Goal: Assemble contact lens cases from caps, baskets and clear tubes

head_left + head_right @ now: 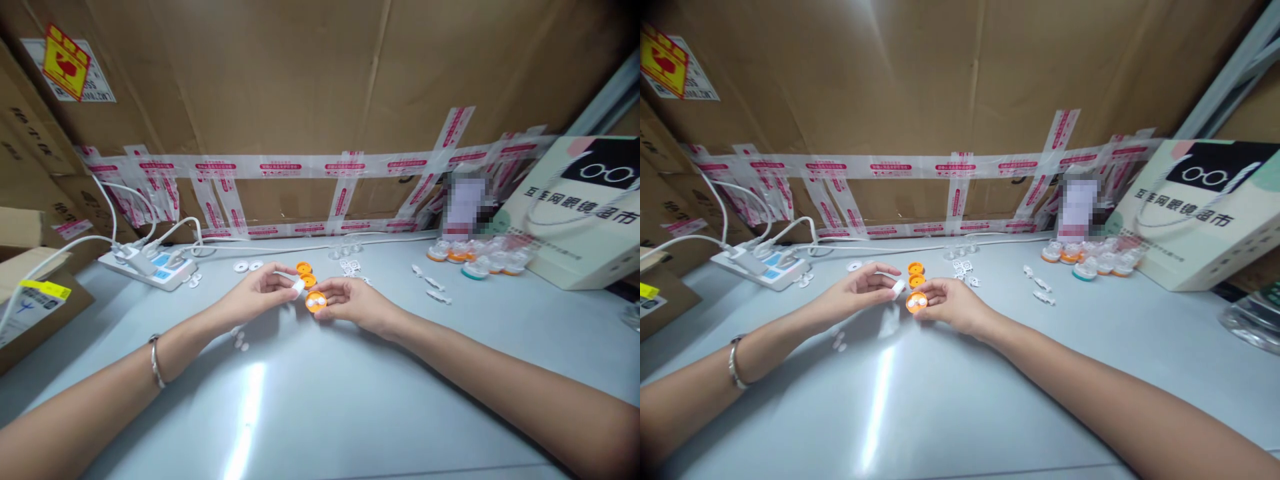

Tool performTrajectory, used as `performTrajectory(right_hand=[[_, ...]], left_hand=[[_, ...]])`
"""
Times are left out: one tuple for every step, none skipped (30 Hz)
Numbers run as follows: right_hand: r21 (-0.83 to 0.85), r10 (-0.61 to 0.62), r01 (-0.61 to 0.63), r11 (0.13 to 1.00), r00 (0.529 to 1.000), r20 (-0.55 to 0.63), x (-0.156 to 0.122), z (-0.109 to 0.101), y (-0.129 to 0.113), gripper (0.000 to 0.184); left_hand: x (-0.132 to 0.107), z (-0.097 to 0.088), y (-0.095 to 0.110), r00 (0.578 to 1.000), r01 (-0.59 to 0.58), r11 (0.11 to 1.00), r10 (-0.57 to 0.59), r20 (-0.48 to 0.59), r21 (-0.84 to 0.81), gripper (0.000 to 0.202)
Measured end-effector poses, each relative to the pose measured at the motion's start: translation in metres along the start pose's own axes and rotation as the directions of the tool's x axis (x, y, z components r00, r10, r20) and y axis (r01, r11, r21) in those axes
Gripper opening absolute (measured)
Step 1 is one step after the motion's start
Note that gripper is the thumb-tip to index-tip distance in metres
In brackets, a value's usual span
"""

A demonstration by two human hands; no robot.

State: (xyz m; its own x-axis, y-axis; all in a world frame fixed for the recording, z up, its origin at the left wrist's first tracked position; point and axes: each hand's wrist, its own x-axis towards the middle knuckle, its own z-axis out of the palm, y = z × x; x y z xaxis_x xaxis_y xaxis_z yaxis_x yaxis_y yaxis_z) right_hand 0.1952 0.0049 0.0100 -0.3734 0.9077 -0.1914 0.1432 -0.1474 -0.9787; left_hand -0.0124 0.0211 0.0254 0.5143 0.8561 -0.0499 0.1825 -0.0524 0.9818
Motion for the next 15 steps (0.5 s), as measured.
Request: performTrajectory(right_hand=[[0.016,0.008,-0.007,1.000,1.000,-0.010,-0.001,0.000,-0.001,0.042],[0.024,0.008,-0.007,1.000,1.000,-0.017,-0.002,0.000,-0.002,0.044],[0.022,0.001,0.000,1.000,1.000,-0.028,-0.003,0.000,-0.004,0.046],[0.011,-0.009,0.010,1.000,0.999,-0.041,-0.004,0.000,-0.005,0.047],[-0.006,-0.021,0.021,1.000,0.998,-0.052,-0.005,0.000,-0.006,0.047],[-0.027,-0.038,0.036,0.999,0.998,-0.056,-0.006,0.000,-0.007,0.047],[-0.049,-0.058,0.055,0.997,0.997,-0.052,-0.007,0.000,-0.008,0.045],[-0.069,-0.078,0.075,0.995,0.996,-0.044,-0.008,0.000,-0.009,0.044],[-0.084,-0.100,0.097,0.992,0.994,-0.034,-0.008,0.000,-0.009,0.042],[-0.094,-0.119,0.116,0.989,0.993,-0.025,-0.009,0.000,-0.010,0.041],[-0.099,-0.134,0.131,0.986,0.991,-0.023,-0.009,0.000,-0.010,0.041],[-0.101,-0.145,0.141,0.985,0.989,-0.030,-0.009,-0.001,-0.010,0.041],[-0.100,-0.151,0.146,0.984,0.988,-0.039,-0.010,-0.001,-0.010,0.042],[-0.099,-0.156,0.151,0.984,0.987,-0.048,-0.010,0.000,-0.010,0.042],[-0.097,-0.163,0.157,0.983,0.985,-0.056,-0.010,0.000,-0.010,0.043]], left_hand=[[-0.001,0.001,0.001,1.000,-0.010,1.000,0.010,0.007,-0.015,0.037],[-0.001,0.002,0.003,1.000,-0.020,0.999,0.021,0.020,-0.029,0.039],[-0.001,0.004,0.004,0.999,-0.033,0.999,0.034,0.032,-0.041,0.041],[-0.002,0.005,0.005,0.998,-0.046,0.998,0.048,0.043,-0.048,0.042],[-0.002,0.007,0.005,0.997,-0.058,0.997,0.061,0.053,-0.052,0.043],[-0.001,0.008,0.006,0.995,-0.070,0.996,0.073,0.061,-0.050,0.041],[-0.001,0.009,0.006,0.994,-0.077,0.996,0.080,0.068,-0.044,0.039],[-0.001,0.010,0.006,0.994,-0.081,0.996,0.084,0.073,-0.035,0.036],[-0.001,0.010,0.006,0.993,-0.082,0.996,0.083,0.080,-0.026,0.033],[0.000,0.011,0.006,0.993,-0.080,0.997,0.081,0.088,-0.018,0.032],[0.000,0.011,0.006,0.993,-0.079,0.997,0.079,0.092,-0.010,0.031],[0.000,0.011,0.006,0.993,-0.079,0.997,0.079,0.092,-0.003,0.032],[-0.001,0.011,0.006,0.993,-0.081,0.997,0.081,0.090,0.004,0.032],[-0.001,0.011,0.006,0.993,-0.086,0.996,0.085,0.084,0.010,0.032],[-0.001,0.012,0.007,0.993,-0.091,0.996,0.090,0.077,0.018,0.031]])
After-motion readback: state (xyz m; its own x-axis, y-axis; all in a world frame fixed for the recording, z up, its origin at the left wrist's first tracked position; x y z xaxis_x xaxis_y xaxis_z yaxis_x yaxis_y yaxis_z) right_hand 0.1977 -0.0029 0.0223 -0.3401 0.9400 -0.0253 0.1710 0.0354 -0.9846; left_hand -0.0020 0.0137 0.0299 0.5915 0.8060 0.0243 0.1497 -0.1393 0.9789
